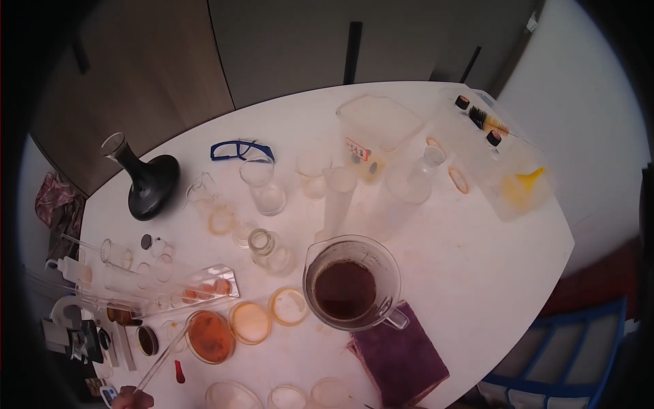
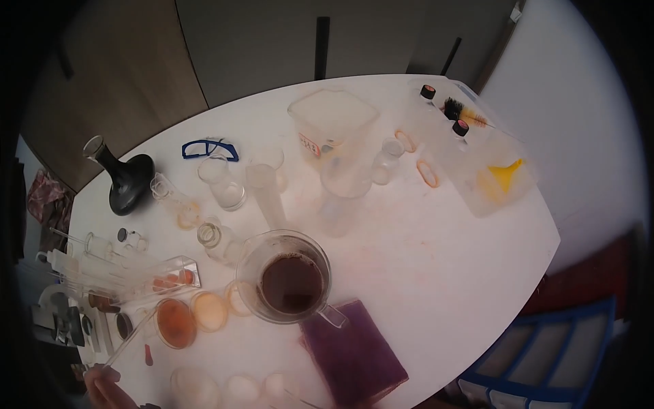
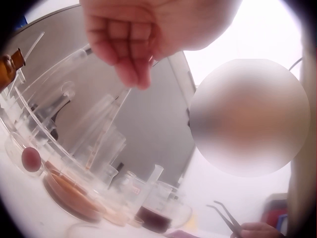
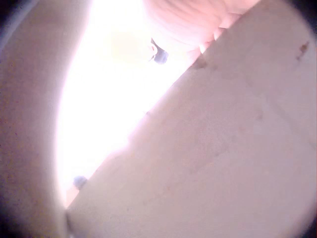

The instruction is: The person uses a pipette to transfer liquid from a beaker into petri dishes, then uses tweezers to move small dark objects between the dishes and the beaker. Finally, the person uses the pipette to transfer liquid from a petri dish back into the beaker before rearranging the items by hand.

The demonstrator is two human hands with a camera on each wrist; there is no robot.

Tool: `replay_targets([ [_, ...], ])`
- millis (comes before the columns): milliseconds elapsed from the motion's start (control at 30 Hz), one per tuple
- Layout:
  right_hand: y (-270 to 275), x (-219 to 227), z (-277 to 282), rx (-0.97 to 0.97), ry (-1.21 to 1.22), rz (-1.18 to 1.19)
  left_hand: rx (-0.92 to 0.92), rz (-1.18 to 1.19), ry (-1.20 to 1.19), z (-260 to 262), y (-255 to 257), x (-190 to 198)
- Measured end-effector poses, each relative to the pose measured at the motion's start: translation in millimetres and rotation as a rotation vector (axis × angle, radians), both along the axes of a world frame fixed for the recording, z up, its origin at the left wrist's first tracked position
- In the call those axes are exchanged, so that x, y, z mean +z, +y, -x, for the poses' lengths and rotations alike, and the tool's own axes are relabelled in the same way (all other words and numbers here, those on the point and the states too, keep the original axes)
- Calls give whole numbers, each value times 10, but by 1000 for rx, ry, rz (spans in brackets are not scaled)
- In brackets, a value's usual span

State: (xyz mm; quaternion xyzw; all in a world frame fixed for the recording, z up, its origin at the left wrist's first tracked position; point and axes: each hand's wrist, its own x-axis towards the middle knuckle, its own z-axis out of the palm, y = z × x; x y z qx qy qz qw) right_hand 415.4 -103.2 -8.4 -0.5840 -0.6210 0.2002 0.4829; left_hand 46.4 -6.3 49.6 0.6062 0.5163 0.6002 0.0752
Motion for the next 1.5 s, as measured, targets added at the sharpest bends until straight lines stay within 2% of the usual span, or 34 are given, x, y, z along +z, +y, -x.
replay_targets([
  [67,8,8,25,-21,-24,-53,-14,-23,-36,53,-17,12],
  [167,-63,21,94,-80,-22,70,-11,-25,-8,94,-31,74],
  [267,-84,3,125,-105,-39,56,74,10,29,103,-78,137],
  [367,-88,-45,154,-132,-76,-4,49,-22,11,126,-79,155],
  [467,-92,-62,186,-145,-80,-18,140,13,59,250,-91,-53],
  [567,-84,-51,216,-173,-96,-31,5,121,-86,189,-109,-7],
  [667,-56,114,233,-146,-97,-13,-19,129,-96,135,-115,39],
  [800,-72,72,260,-167,-102,-11,13,83,-120,121,-89,37],
  [1000,-70,53,308,-195,-161,6,-57,108,-187,137,-83,44],
  [1300,-81,11,351,-193,-207,26,-44,84,-176,174,-37,67],
  [1500,-89,20,393,-213,-264,40,-131,59,-163,230,-100,107],
])
